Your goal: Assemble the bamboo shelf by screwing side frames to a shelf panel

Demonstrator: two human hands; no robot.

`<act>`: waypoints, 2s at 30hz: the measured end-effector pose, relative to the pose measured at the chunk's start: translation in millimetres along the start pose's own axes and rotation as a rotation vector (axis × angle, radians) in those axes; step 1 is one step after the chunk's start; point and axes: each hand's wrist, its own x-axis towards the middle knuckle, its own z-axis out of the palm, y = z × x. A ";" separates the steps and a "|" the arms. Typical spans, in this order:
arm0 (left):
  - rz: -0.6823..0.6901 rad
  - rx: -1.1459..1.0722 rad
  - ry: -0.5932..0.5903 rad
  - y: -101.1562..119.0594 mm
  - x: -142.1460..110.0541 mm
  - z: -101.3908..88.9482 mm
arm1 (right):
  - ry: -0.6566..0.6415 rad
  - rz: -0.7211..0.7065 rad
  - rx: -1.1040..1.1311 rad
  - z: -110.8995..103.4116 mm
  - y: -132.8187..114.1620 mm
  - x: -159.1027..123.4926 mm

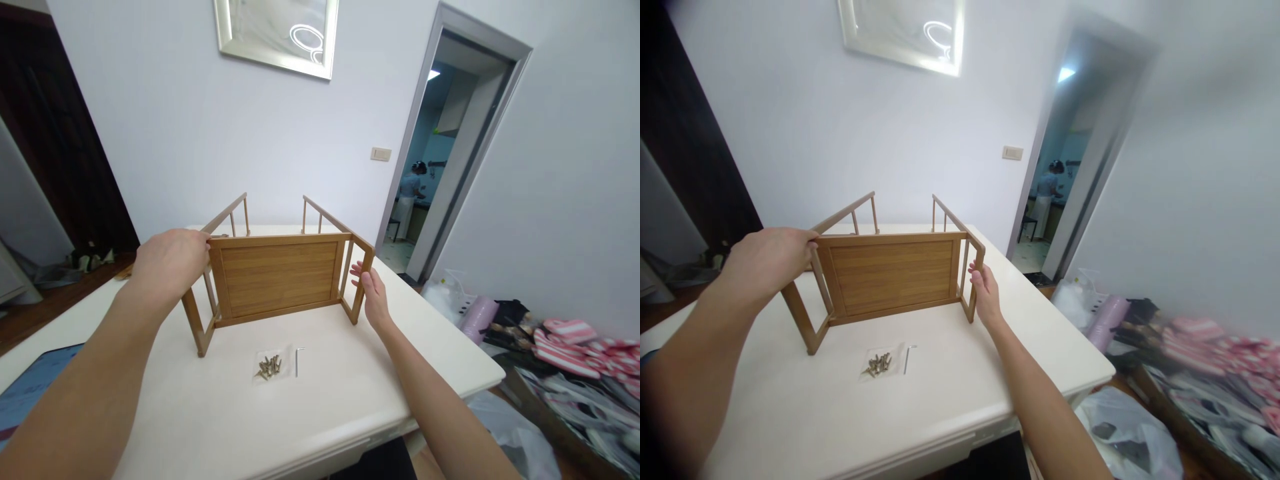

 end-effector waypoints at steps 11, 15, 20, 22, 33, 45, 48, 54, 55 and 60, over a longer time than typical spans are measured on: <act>-0.014 -0.018 -0.032 -0.1 2.0 -1.1 | 0.120 -0.065 -0.073 -1.8 -0.1 1.3; -0.033 -0.009 -0.005 0.3 1.8 0.2 | 0.462 -0.246 -0.077 -8.6 -9.3 5.5; -0.069 0.030 0.021 0.2 3.8 4.7 | 0.495 -0.771 -0.375 13.8 -38.1 -16.6; -0.074 0.036 0.029 0.0 4.8 6.1 | 0.232 -0.840 -0.413 36.9 -45.7 -37.7; -0.064 0.041 0.065 -2.6 6.8 11.2 | -0.748 -0.366 -0.528 109.5 -34.9 -94.1; -0.079 0.040 0.053 0.9 4.1 5.7 | -0.824 -0.297 -0.543 109.6 -30.7 -100.5; -0.073 0.043 0.065 0.5 4.5 6.3 | -0.839 -0.297 -0.538 110.2 -31.0 -100.6; -0.058 0.023 0.058 -1.3 6.3 8.2 | -0.831 -0.294 -0.540 113.1 -28.2 -101.3; -0.059 0.024 0.060 -1.5 6.5 8.6 | -0.829 -0.307 -0.538 113.4 -27.7 -101.7; -0.063 0.036 0.077 -1.6 5.4 8.7 | -0.801 -0.437 -0.529 113.8 -29.4 -103.2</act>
